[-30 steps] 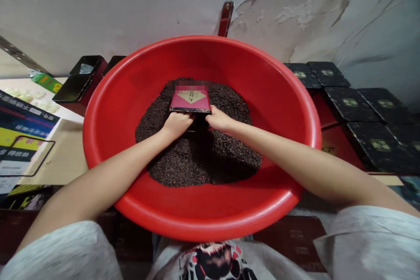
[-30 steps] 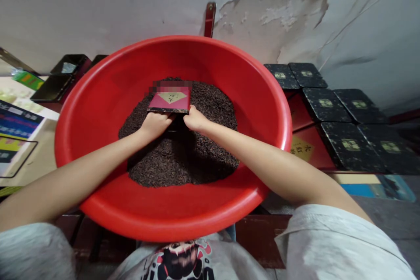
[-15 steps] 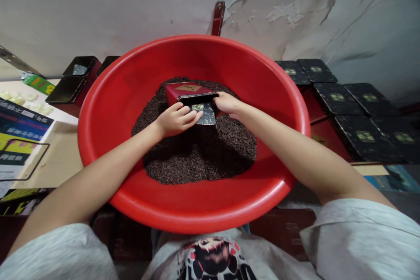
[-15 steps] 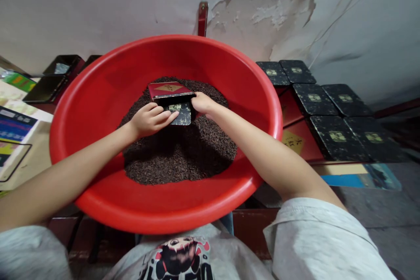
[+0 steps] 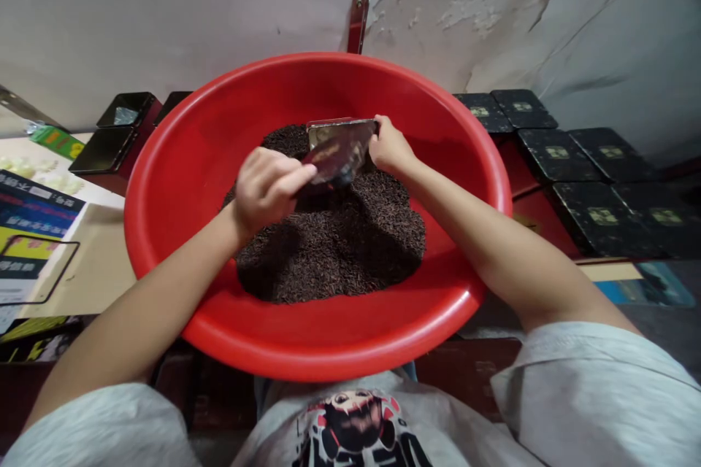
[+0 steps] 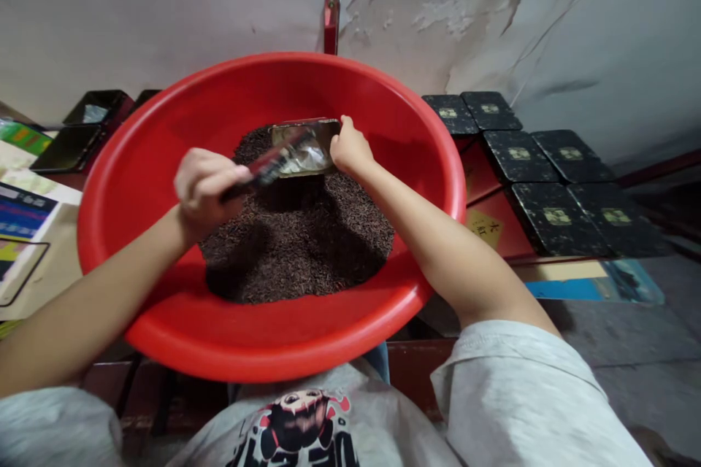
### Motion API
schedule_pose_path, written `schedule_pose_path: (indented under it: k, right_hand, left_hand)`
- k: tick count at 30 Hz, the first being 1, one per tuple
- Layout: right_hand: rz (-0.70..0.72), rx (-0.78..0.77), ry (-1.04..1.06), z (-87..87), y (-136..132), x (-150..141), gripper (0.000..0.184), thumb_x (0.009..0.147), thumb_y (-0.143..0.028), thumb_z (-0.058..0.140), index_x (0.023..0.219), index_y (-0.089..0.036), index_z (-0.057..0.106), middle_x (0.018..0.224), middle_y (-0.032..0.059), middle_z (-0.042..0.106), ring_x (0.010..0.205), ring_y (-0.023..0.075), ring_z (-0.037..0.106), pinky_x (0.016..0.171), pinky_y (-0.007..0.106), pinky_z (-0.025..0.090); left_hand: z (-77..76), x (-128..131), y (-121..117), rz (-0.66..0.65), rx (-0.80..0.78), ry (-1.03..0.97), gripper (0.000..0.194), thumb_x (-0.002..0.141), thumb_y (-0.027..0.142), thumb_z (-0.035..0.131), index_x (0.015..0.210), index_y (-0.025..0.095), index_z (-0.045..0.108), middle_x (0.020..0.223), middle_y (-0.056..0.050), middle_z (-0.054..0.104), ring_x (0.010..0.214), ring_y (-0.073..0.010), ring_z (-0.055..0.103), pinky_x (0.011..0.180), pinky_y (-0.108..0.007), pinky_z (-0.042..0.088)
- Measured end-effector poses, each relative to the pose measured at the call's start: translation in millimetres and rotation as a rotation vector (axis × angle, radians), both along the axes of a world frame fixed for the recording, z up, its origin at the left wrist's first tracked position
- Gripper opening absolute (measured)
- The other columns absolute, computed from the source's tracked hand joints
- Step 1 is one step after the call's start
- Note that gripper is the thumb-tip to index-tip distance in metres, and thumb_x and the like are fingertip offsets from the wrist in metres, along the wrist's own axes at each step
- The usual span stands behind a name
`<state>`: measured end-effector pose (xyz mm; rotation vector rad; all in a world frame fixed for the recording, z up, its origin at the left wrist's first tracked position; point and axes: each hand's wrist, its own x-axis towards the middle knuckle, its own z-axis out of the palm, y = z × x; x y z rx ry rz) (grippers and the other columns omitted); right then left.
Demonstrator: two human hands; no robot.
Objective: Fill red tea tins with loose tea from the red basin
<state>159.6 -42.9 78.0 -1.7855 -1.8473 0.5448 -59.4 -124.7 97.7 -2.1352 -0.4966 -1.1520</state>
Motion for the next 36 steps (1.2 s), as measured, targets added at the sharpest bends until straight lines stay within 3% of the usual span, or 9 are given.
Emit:
schedule_pose_path:
  k: [3, 6, 10, 18, 21, 24, 28, 33, 36]
  right_hand:
    - [-0.056, 0.091, -0.096, 12.7, -3.5, 3.3, 0.041, 0.085, -0.018, 0.032, 0.123, -0.009, 0.045, 0.111, 0.0162, 0.059, 0.106, 0.0284, 0.054, 0.089, 0.045, 0.041]
    - [-0.029, 0.184, -0.152, 22.4, -11.3, 2.6, 0.033, 0.087, -0.021, 0.030, 0.108, -0.013, 0.055, 0.102, 0.0144, 0.061, 0.101, 0.0282, 0.055, 0.085, 0.044, 0.042]
    - [0.047, 0.192, -0.191, 23.6, -26.5, -7.4, 0.032, 0.088, -0.023, 0.031, 0.106, -0.015, 0.056, 0.096, 0.0135, 0.062, 0.095, 0.0272, 0.056, 0.081, 0.042, 0.042]
    - [0.130, 0.140, -0.069, 9.6, -33.9, -18.4, 0.051, 0.088, -0.021, 0.028, 0.138, -0.012, 0.025, 0.109, 0.0157, 0.056, 0.104, 0.0281, 0.053, 0.088, 0.045, 0.039]
    - [0.165, 0.252, -0.098, 3.3, -30.7, -18.6, 0.050, 0.088, -0.020, 0.025, 0.138, -0.015, 0.025, 0.119, 0.0146, 0.048, 0.112, 0.0263, 0.048, 0.091, 0.042, 0.039]
    - [0.146, 0.373, -0.157, 0.2, -33.4, -22.4, 0.048, 0.089, -0.021, 0.022, 0.136, -0.014, 0.026, 0.118, 0.0153, 0.045, 0.112, 0.0243, 0.047, 0.090, 0.041, 0.039]
    - [0.154, 0.484, -0.236, 2.7, -40.6, -26.0, 0.041, 0.092, -0.026, 0.017, 0.122, -0.017, 0.044, 0.111, 0.0136, 0.049, 0.112, 0.0246, 0.044, 0.093, 0.043, 0.033]
    - [0.620, 0.465, -0.340, 1.0, -50.8, -36.8, 0.034, 0.091, -0.030, 0.027, 0.109, -0.016, 0.053, 0.106, 0.0123, 0.055, 0.101, 0.0238, 0.048, 0.088, 0.040, 0.033]
    - [0.609, 0.441, -0.381, -2.0, -59.2, -50.0, 0.035, 0.088, -0.024, 0.034, 0.116, -0.009, 0.049, 0.113, 0.0172, 0.055, 0.102, 0.0256, 0.048, 0.082, 0.037, 0.036]
  left_hand:
    - [14.2, -12.9, 2.8, 0.098, 0.102, -0.303, 0.021, 0.083, 0.017, 0.045, 0.103, 0.021, 0.045, 0.078, -0.001, 0.053, 0.070, -0.0126, 0.051, 0.063, -0.027, 0.042]
    - [14.8, -29.9, 17.8, 0.433, -0.096, -0.356, 0.017, 0.082, 0.017, 0.043, 0.098, 0.019, 0.048, 0.083, -0.005, 0.056, 0.077, -0.0184, 0.054, 0.067, -0.034, 0.044]
    - [-10.0, -40.8, 39.2, 0.873, -0.676, -0.109, 0.022, 0.080, 0.014, 0.040, 0.098, 0.016, 0.053, 0.095, -0.014, 0.061, 0.089, -0.0292, 0.059, 0.075, -0.044, 0.043]
    - [-65.2, -16.2, 28.1, 1.032, -1.188, 0.423, 0.035, 0.077, 0.035, 0.053, 0.102, 0.010, 0.057, 0.109, -0.022, 0.060, 0.097, -0.0355, 0.059, 0.075, -0.044, 0.046]
    - [-58.4, -10.0, 28.2, 0.980, -1.200, 0.225, 0.028, 0.081, 0.035, 0.045, 0.091, 0.015, 0.061, 0.099, -0.017, 0.065, 0.088, -0.0307, 0.062, 0.069, -0.040, 0.046]
    - [-42.5, -5.6, 27.1, 0.668, -0.784, -0.137, 0.031, 0.089, 0.029, 0.030, 0.101, 0.020, 0.057, 0.093, -0.010, 0.065, 0.086, -0.0234, 0.060, 0.072, -0.038, 0.043]
    - [-33.1, 7.0, 15.1, 0.294, -0.514, -0.060, 0.041, 0.088, 0.046, 0.033, 0.120, 0.023, 0.045, 0.109, -0.010, 0.056, 0.101, -0.0232, 0.051, 0.085, -0.040, 0.040]
    - [-49.7, 18.9, 9.0, 0.299, -0.583, -0.155, 0.037, 0.087, 0.029, 0.037, 0.123, 0.020, 0.037, 0.120, -0.014, 0.044, 0.113, -0.0257, 0.041, 0.097, -0.046, 0.033]
    - [-55.4, 16.9, 11.6, 0.309, -0.575, -0.194, 0.039, 0.084, 0.018, 0.037, 0.123, 0.022, 0.034, 0.116, -0.012, 0.043, 0.109, -0.0239, 0.043, 0.095, -0.046, 0.036]
